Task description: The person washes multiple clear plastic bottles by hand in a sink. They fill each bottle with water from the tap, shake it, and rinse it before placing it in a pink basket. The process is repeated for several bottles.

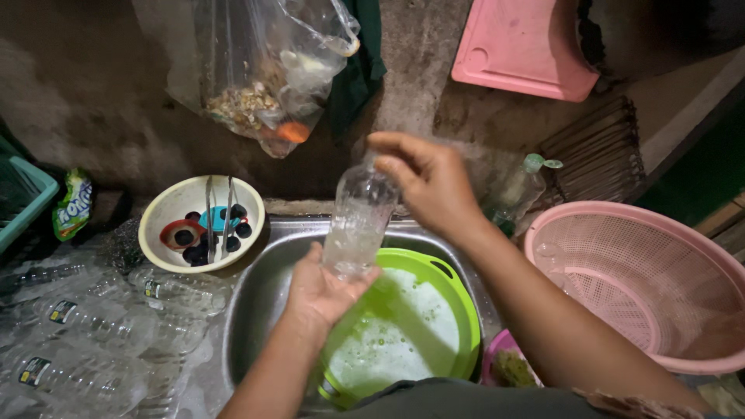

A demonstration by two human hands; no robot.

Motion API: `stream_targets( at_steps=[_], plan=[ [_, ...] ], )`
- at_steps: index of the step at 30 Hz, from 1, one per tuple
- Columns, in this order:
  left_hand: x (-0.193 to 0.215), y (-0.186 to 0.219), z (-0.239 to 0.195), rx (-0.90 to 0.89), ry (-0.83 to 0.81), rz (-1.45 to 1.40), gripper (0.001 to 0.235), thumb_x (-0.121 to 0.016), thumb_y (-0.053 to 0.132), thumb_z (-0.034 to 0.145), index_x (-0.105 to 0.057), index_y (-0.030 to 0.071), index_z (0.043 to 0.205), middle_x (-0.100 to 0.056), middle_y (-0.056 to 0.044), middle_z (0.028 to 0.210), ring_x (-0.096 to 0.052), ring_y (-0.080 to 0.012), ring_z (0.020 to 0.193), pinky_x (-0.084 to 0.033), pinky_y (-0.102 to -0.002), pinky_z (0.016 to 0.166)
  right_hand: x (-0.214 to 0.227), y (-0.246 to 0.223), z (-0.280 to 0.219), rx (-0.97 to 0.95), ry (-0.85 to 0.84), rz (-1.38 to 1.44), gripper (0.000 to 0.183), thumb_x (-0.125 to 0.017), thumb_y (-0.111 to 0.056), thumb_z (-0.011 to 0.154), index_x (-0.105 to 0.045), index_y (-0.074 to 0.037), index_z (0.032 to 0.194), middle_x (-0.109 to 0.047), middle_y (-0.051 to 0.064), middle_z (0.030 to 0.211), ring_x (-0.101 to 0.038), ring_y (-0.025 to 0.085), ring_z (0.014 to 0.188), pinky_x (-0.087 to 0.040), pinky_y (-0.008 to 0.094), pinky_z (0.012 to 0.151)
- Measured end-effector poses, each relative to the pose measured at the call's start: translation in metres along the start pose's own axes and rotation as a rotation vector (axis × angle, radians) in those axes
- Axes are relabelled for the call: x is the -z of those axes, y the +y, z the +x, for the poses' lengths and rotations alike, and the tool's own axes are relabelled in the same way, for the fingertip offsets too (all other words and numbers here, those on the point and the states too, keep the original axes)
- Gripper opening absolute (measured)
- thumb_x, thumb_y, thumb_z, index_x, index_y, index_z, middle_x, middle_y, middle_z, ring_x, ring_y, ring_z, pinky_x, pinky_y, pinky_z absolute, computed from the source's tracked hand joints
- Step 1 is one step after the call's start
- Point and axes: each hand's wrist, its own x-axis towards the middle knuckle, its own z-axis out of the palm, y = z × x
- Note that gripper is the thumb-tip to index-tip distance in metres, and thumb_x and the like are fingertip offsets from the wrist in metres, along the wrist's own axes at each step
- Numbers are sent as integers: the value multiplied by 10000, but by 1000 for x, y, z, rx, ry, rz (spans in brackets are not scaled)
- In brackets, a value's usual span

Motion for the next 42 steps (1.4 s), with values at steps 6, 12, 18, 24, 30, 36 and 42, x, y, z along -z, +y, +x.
stream_targets(
  at_steps=[6,12,18,24,30,36,42],
  plan=[
    [-9,14,-6,-171,-24,35,462,-523,304,994,-546,35,1370,-645,-202,1352,-637,-357,1205,-519,-556,1004,2,15,-4,-2,93,48,362,-581,-61,1032,-629,-18,1389,-707,81,1311,-640,119,1164,-503,260,1002],
    [-57,48,-28,-764,-79,502,497,-723,114,863,-534,45,1317,-628,-206,1284,-645,-317,1119,-542,-466,905,3,81,-17,-566,353,504,304,-502,-99,1047,-599,0,1317,-697,146,1147,-638,205,985,-523,328,873],
    [-101,49,-65,-1347,-303,1289,540,-851,110,773,-646,61,1270,-658,-116,1307,-646,-244,1196,-513,-369,1023,-20,128,-34,-1099,173,1288,357,-330,-44,985,-584,46,1219,-689,250,1188,-714,329,1062,-584,456,970],
    [-113,36,-77,-1430,-431,1541,559,-826,105,717,-655,53,1247,-651,-119,1295,-653,-236,1217,-525,-354,1020,-33,134,-53,-1228,201,1426,381,-345,-32,1019,-569,76,1308,-669,249,1279,-678,341,1168,-556,486,1030],
    [-96,55,-65,-750,-140,1350,727,-838,209,697,-590,72,1367,-672,-153,1272,-686,-280,1117,-561,-395,908,-9,122,-24,-1043,328,893,377,-371,-70,994,-632,56,1235,-690,234,1109,-668,310,932,-536,429,812],
    [-56,52,-54,-96,-164,1180,834,-832,318,684,-512,91,1420,-726,-166,1205,-739,-283,1009,-627,-421,862,13,81,3,-577,323,369,247,-586,-101,996,-734,-53,1189,-734,39,911,-640,115,738,-523,250,641],
    [-35,24,-33,49,-357,1028,784,-842,363,727,-537,31,1368,-713,-152,1200,-718,-249,1096,-606,-432,943,-2,40,7,-260,110,114,257,-640,-149,998,-737,-41,1211,-743,-13,949,-654,45,811,-540,204,724]
  ],
)
